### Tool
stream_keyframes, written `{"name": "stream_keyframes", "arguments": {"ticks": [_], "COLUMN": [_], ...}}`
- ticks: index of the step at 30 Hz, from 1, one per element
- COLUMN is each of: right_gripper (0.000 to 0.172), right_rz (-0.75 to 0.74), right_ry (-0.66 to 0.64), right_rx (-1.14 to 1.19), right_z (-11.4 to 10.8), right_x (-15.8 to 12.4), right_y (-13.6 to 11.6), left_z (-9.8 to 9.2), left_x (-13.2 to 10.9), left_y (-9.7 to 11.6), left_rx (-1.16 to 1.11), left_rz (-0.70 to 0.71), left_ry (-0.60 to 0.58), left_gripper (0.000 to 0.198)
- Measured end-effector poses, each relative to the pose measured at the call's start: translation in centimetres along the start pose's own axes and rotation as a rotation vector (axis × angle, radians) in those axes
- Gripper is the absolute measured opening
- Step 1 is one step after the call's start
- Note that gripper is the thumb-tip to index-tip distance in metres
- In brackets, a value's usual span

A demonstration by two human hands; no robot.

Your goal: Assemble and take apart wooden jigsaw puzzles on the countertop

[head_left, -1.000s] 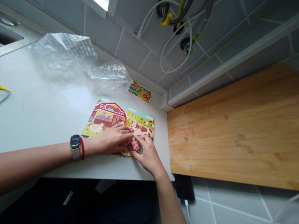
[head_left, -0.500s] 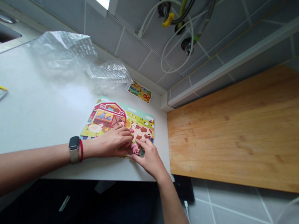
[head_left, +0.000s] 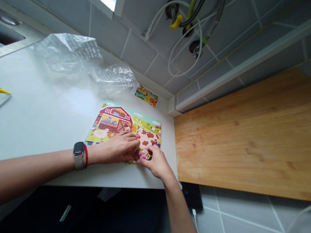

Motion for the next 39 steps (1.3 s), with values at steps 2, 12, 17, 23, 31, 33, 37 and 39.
{"name": "stream_keyframes", "arguments": {"ticks": [2, 12, 17, 23, 31, 33, 37, 39], "right_gripper": [0.030, 0.029, 0.027, 0.017, 0.042, 0.044, 0.042, 0.042], "right_rz": [-0.045, -0.115, -0.128, -0.271, -0.310, -0.329, -0.374, -0.366], "right_ry": [0.003, 0.054, 0.121, 0.170, 0.209, 0.182, 0.147, 0.145], "right_rx": [0.027, 0.287, 0.289, 0.188, -0.073, -0.071, 0.017, 0.071], "right_z": [0.0, -0.2, -0.5, 0.1, 0.9, 1.1, 0.9, -0.1], "right_x": [-0.3, -0.3, -0.6, -2.0, -2.9, -2.9, -2.8, -2.6], "right_y": [-0.4, -0.5, -0.2, -1.2, -1.3, -1.2, -1.1, -0.6], "left_z": [-0.1, 0.4, 0.1, -0.4, 0.1, 0.3, 0.6, 0.4], "left_x": [-0.2, -0.5, -0.5, -0.3, -0.3, -0.3, -0.4, -0.4], "left_y": [-0.3, -1.5, -1.4, -0.4, 0.3, 0.3, 0.3, 0.4], "left_rx": [-0.032, -0.290, -0.085, -0.022, 0.087, 0.101, 0.115, 0.090], "left_rz": [-0.031, -0.150, -0.097, -0.039, 0.026, 0.028, 0.015, 0.006], "left_ry": [0.013, 0.006, 0.075, 0.034, 0.021, 0.026, 0.013, 0.020], "left_gripper": [0.027, 0.038, 0.037, 0.043, 0.054, 0.057, 0.063, 0.065]}}
Point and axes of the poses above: each hand's wrist, its own x-axis towards the middle knuckle, its own z-axis out of the palm, y = z × x, the point moved 6 cm from there along x, towards the middle knuckle, and after that the axes turned 2 degrees about y, right-handed, at the moved point
